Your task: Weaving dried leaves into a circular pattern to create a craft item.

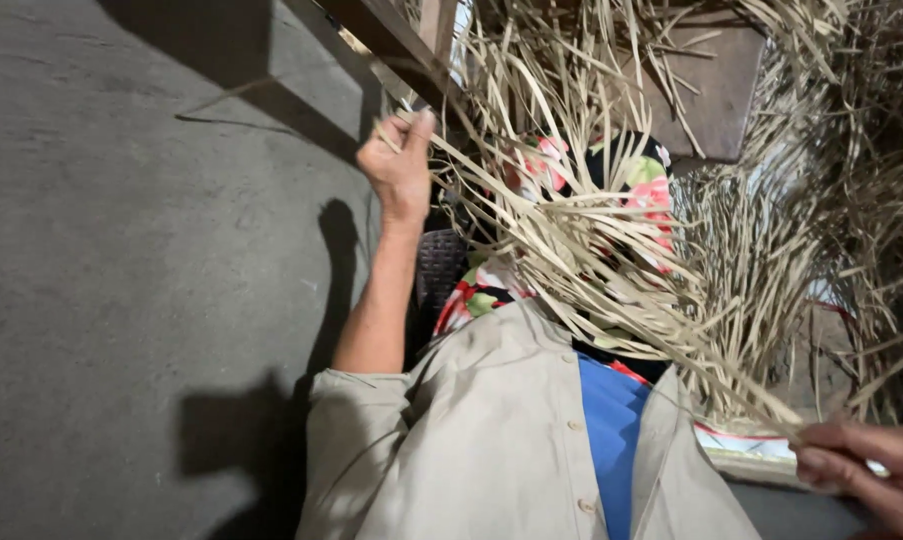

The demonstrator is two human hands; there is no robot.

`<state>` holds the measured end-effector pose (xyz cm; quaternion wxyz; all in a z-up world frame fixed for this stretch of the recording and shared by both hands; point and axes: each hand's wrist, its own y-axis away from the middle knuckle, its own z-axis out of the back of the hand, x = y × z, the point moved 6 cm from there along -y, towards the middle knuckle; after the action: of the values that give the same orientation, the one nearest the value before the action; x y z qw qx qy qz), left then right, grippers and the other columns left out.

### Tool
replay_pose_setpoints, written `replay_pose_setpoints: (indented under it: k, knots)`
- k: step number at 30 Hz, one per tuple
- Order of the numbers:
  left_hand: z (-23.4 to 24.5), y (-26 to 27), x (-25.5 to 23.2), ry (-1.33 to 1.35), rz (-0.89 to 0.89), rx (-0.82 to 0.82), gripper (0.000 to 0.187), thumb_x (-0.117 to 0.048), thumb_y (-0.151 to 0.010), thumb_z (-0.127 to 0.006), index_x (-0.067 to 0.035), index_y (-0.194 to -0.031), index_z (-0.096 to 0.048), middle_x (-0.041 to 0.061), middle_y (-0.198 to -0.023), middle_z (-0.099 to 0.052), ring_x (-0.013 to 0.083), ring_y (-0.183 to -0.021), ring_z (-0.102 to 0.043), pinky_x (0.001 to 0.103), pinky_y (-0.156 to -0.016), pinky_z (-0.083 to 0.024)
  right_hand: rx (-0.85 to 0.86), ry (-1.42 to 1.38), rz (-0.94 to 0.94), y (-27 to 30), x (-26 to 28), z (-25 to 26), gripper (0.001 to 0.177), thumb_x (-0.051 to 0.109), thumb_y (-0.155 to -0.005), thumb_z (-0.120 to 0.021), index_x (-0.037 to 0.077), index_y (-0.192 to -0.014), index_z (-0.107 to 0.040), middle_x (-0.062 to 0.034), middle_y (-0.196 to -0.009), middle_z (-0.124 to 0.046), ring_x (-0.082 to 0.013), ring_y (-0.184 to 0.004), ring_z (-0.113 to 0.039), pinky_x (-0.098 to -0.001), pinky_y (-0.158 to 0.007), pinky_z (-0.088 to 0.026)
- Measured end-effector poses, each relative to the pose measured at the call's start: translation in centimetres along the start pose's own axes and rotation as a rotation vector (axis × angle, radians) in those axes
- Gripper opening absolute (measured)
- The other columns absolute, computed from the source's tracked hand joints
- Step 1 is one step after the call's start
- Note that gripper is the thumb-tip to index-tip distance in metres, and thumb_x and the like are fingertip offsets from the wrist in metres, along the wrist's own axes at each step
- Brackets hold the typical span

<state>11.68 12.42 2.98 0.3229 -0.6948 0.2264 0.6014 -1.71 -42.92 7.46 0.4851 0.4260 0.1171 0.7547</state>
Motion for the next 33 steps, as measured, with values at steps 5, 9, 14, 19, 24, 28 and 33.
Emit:
replay_pose_setpoints:
  k: [5, 9, 14, 19, 24, 28, 33]
  knots:
    - [0.6, 0.4, -4.9, -0.467, -0.250, 0.109, 0.018, -0.022, -0.085, -0.069, -0.012, -0.087, -0.054, 0.004, -0.076, -0.061, 0.0170, -0.066, -0.058, 0.032, -0.062, -0.049, -0.219, -0.296, 0.159, -2.8, 7.6, 2.6, 0.028, 0.017, -0.086, -0.051, 0.013, -0.099, -0.075, -0.0082, -0.127, -0.063, -0.0150, -0.129, -0.051, -0.0271, -0.104, -0.036]
    - [-2.7, 4.6, -13.6, -0.692, -0.642, 0.029, 0.037, -0.029, -0.095, -0.060, 0.000, -0.115, -0.048, 0.015, -0.108, -0.044, 0.0305, -0.092, -0.051, 0.043, -0.085, -0.045, -0.311, -0.861, 0.178, -9.2, 14.9, 5.1, 0.009, 0.006, -0.077, -0.067, -0.002, -0.074, -0.068, -0.0117, -0.084, -0.069, -0.0132, -0.075, -0.065, -0.0257, -0.084, -0.052]
    - [-4.0, 12.1, -15.6, -0.600, -0.953, 0.012, 0.011, 0.001, -0.079, -0.068, 0.004, -0.088, -0.065, 0.018, -0.081, -0.064, 0.0353, -0.068, -0.061, 0.047, -0.069, -0.053, -0.224, -1.107, 0.313, -12.2, 16.8, 3.7, 0.008, -0.002, -0.082, -0.063, -0.005, -0.079, -0.070, -0.0097, -0.057, -0.065, -0.0120, -0.058, -0.059, -0.0270, -0.064, -0.050]
    - [-3.7, 12.7, -13.4, -0.320, -0.360, 0.212, 0.007, -0.009, -0.083, -0.067, -0.004, -0.088, -0.069, 0.007, -0.073, -0.065, 0.0207, -0.061, -0.058, 0.028, -0.058, -0.050, -0.272, -0.961, 0.420, -11.9, 17.8, 4.1, 0.010, 0.004, -0.081, -0.066, -0.004, -0.080, -0.072, -0.0106, -0.060, -0.069, -0.0115, -0.060, -0.060, -0.0264, -0.062, -0.051]
    - [-3.2, 13.7, -7.9, -0.010, 0.475, 0.254, 0.024, -0.021, -0.093, -0.050, 0.000, -0.094, -0.062, 0.014, -0.079, -0.064, 0.0139, -0.047, -0.058, 0.021, -0.038, -0.045, -0.223, -0.987, 0.406, -10.9, 16.5, 2.9, 0.009, -0.001, -0.079, -0.065, -0.006, -0.080, -0.072, -0.0126, -0.063, -0.070, -0.0137, -0.065, -0.062, -0.0302, -0.066, -0.053]
    - [-4.7, 14.8, -8.5, 0.421, 0.723, 0.421, 0.047, -0.013, -0.087, -0.047, 0.003, -0.131, -0.041, 0.024, -0.128, -0.050, 0.0247, -0.071, -0.069, 0.021, -0.049, -0.055, -0.177, -0.973, 0.365, -11.0, 16.6, 2.7, 0.009, -0.002, -0.078, -0.065, -0.007, -0.080, -0.072, -0.0142, -0.062, -0.069, -0.0155, -0.062, -0.061, -0.0316, -0.063, -0.052]
    - [-5.4, 14.8, -8.7, 0.515, 0.615, 0.553, 0.055, -0.001, -0.076, -0.048, 0.005, -0.131, -0.043, 0.024, -0.110, -0.061, 0.0231, -0.077, -0.069, 0.023, -0.062, -0.057, -0.227, -1.016, 0.267, -11.8, 14.6, 0.9, 0.010, 0.000, -0.081, -0.065, -0.008, -0.082, -0.071, -0.0123, -0.061, -0.068, -0.0134, -0.062, -0.061, -0.0287, -0.063, -0.051]
